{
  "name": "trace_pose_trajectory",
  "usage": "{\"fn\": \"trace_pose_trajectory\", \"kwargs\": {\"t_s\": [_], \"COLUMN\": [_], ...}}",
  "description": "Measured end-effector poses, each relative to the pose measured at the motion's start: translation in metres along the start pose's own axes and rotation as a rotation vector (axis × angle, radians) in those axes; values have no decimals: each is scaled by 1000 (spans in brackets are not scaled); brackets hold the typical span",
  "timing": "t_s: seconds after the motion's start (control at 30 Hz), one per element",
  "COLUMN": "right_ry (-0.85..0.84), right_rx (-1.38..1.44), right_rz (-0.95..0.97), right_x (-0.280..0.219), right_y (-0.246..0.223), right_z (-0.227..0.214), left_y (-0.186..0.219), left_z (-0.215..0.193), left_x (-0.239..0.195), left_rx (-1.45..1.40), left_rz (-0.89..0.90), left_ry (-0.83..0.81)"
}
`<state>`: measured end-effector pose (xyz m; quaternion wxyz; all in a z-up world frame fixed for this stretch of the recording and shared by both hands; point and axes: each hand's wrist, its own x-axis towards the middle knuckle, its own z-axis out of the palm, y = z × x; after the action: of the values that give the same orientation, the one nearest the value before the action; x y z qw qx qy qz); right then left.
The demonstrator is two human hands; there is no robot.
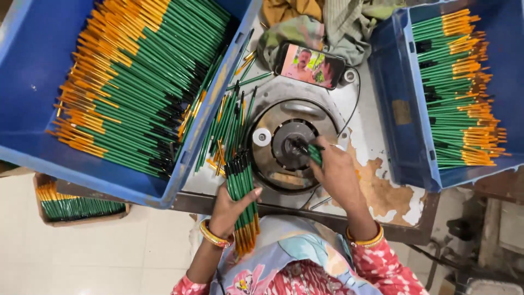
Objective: The person feeds bamboo incense sticks into a manufacturing machine for coating or processing.
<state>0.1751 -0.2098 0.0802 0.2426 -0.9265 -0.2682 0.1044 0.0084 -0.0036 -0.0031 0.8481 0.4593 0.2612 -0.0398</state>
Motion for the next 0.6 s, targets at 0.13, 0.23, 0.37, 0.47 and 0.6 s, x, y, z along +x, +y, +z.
{"fn": "trace_pose_trajectory", "kwargs": {"t_s": [0.13, 0.23, 0.37, 0.47, 0.6], "right_ry": [32, 27, 162, 197, 65], "right_rx": [-15, 14, -43, -38, -81], "right_rz": [-28, -21, -67, -120, -16], "right_x": [-5, -1, -3, -2, 3], "right_y": [9, 12, 23, 24, 26], "right_z": [12, 21, 43, 43, 40], "left_y": [-23, -13, -3, 2, -2], "left_z": [-12, -8, -4, -10, -25], "left_x": [1, 4, 2, -2, -13], "left_rx": [14, -70, -81, -112, -202], "left_rz": [-52, 2, -3, -92, -199], "left_ry": [29, 43, 76, 38, -92]}}
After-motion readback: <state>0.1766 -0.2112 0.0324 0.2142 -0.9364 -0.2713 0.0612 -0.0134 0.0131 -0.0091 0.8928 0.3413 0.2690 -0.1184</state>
